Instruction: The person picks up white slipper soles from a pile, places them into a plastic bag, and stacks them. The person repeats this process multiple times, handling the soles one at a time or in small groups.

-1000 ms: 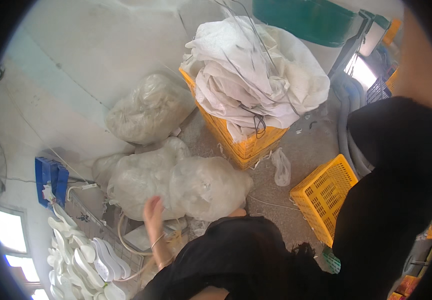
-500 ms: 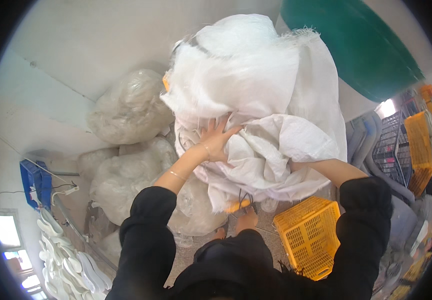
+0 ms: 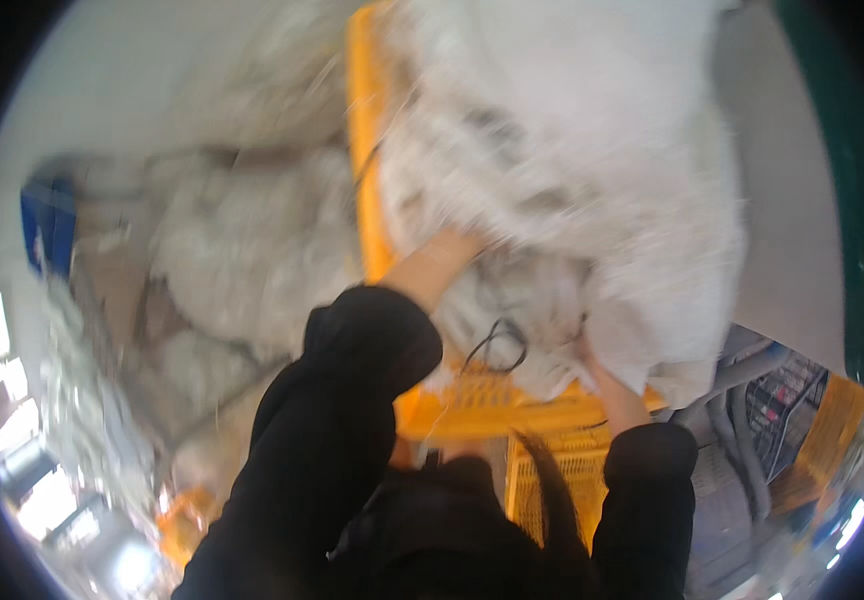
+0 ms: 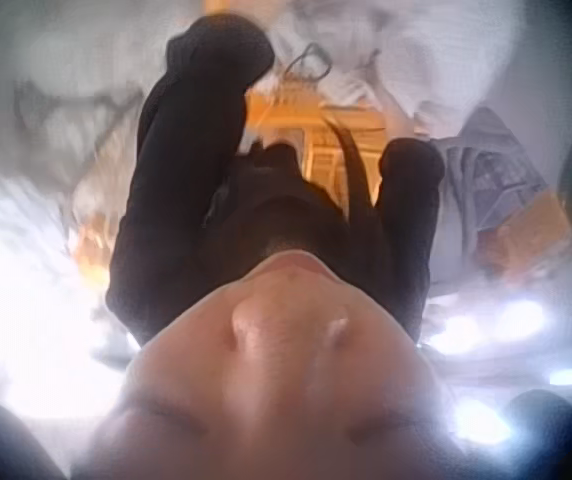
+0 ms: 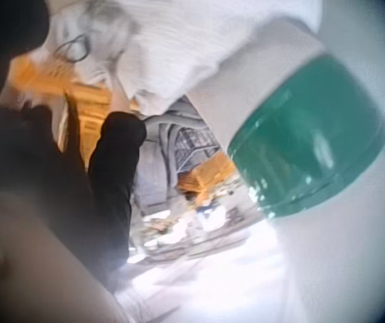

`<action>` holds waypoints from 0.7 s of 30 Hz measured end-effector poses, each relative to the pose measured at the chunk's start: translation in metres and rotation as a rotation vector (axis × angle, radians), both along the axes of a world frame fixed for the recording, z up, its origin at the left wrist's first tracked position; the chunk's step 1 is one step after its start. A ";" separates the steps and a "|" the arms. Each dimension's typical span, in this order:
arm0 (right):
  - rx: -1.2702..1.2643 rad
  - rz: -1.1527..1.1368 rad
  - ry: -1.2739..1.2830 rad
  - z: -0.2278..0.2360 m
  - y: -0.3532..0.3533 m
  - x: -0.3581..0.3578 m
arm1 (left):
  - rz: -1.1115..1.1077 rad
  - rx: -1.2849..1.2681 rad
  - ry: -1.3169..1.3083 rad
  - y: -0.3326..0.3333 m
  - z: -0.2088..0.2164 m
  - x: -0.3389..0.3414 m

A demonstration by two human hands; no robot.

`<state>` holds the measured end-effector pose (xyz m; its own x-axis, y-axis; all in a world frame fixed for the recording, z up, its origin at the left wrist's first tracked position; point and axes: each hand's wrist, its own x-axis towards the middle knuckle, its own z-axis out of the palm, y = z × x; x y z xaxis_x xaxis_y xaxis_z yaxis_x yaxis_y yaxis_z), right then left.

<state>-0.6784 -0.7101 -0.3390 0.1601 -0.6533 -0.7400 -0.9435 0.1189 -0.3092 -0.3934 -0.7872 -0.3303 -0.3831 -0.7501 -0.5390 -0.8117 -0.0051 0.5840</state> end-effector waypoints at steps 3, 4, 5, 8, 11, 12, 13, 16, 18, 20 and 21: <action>0.022 -0.087 -0.001 0.086 0.032 0.006 | 0.159 -0.117 0.083 0.015 0.036 -0.003; -0.037 -0.121 -0.046 0.120 0.046 0.019 | 0.213 -0.380 -0.031 0.026 0.050 -0.004; -0.061 -0.032 0.068 0.153 0.059 0.034 | 0.213 -0.536 -0.174 0.035 0.061 -0.004; -0.529 0.114 -0.042 0.240 0.132 0.099 | 0.507 -0.833 0.018 0.096 0.100 0.006; -0.566 0.119 -0.654 0.280 0.222 0.180 | 0.485 -0.896 0.105 0.188 0.142 0.037; -0.608 0.321 -0.930 0.272 0.245 0.210 | 0.542 -0.942 0.510 0.227 0.146 0.057; -0.491 0.394 -0.969 0.260 0.266 0.240 | 0.565 -0.986 0.870 0.270 0.143 0.081; -0.423 0.441 -1.100 0.163 0.302 0.338 | 0.854 -0.636 0.659 0.402 0.082 0.177; -0.020 0.106 -0.797 0.055 0.303 0.406 | 1.312 -0.366 0.269 0.487 0.018 0.234; -0.066 0.377 -0.569 -0.078 0.298 0.468 | 1.383 -0.109 0.001 0.549 -0.052 0.272; -0.029 0.568 -0.474 -0.146 0.297 0.492 | 1.357 -0.188 0.041 0.567 -0.086 0.281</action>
<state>-0.1860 -0.4128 -0.4851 0.7775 -0.3933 -0.4907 -0.6216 -0.3623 -0.6945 -0.1120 -0.2205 -0.4164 0.6915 -0.6051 -0.3946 -0.2151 -0.6939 0.6872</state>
